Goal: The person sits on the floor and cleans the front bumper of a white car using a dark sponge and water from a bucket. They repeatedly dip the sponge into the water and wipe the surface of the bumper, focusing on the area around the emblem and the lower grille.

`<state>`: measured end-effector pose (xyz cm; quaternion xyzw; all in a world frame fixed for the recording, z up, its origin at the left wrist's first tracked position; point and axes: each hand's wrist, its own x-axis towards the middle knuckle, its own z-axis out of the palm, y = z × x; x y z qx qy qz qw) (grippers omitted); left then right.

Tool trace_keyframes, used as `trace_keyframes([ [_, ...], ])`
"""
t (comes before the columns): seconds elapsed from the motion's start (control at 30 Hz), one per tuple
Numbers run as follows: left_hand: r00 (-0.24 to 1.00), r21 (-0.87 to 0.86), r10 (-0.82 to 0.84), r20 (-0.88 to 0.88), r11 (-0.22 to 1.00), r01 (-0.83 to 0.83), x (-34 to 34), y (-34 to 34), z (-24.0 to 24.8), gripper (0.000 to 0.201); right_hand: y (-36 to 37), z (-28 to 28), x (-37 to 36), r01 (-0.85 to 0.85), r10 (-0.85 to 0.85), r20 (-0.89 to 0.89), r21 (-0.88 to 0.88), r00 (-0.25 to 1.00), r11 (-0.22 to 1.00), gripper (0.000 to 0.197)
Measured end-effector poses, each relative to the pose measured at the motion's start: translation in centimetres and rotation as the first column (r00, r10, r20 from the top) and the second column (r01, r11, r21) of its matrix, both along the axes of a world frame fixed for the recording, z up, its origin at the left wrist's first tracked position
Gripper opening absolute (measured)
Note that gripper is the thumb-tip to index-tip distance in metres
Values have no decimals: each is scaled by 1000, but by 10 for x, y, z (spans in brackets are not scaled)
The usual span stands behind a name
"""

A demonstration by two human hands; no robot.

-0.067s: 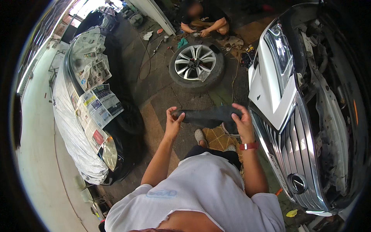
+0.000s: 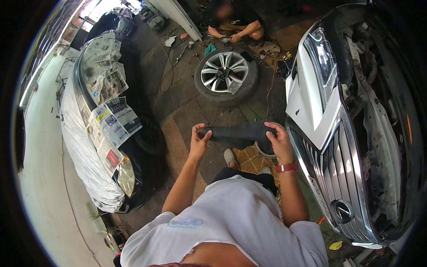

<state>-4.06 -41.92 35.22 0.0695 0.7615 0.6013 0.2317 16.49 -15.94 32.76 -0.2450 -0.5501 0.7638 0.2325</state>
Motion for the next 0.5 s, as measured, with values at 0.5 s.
trace_keyframes([
  [0.5,826,-445,-257,-502,896,8,-56,-57,44,65,-7,-5,10,-167,-25,304,589,953,791,40],
])
